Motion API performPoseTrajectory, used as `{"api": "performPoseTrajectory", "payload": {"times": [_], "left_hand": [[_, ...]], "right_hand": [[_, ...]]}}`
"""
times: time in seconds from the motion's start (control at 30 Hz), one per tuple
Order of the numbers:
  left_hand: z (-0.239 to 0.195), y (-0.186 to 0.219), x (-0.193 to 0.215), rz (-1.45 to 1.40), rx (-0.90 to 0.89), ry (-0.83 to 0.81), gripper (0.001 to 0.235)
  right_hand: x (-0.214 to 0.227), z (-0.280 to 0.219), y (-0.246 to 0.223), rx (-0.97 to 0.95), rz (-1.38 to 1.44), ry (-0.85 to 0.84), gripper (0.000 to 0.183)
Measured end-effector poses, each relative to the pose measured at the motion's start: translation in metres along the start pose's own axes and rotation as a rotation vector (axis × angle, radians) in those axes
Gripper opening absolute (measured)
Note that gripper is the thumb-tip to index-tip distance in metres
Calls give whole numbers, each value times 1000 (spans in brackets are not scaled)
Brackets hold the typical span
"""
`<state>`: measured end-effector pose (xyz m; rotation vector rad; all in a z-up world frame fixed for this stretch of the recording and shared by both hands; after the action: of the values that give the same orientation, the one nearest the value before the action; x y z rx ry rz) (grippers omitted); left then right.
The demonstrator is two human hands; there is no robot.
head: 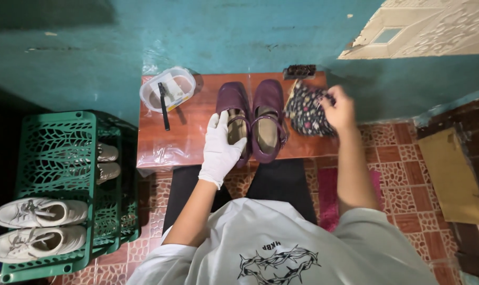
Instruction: The person cleans a pair of purple shoes using a patterned cloth. They wipe the soles, sides, and uppers of both shoes while holding them on a wooden table. The person then places the shoes side-by-side on the table.
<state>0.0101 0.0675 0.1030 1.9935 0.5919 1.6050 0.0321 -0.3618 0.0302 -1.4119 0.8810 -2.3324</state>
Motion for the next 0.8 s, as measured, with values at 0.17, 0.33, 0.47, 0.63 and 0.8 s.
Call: {"api": "performPoseTrajectory", "payload": {"times": [0.17,0.33,0.47,0.63,0.8], "left_hand": [[3,3,-1,-22,2,11,97],[7,10,-14,-21,-127,64,96],[2,13,-10,89,-23,-10,98],[6,7,-16,123,-18,-36,97],[9,10,-22,133,-25,-46,97]], "right_hand": [[87,10,-56,507,-235,376,23],[100,-10,-142,631,-190,224,11],[52,-60,-141,840,-100,33,13],[34,-80,-29,260,134,25,9],[20,-66,22,-590,197,-10,56]]}}
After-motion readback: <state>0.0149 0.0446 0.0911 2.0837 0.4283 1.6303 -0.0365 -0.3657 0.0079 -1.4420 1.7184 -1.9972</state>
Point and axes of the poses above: each hand's wrist, its own z-axis towards the middle knuckle, its own x-axis out of the back of the hand, y = z × x, the point moved 6 cm from there along z, towards the middle knuckle, and after that the axes turned 10 degrees about z, right-handed, at the moved point
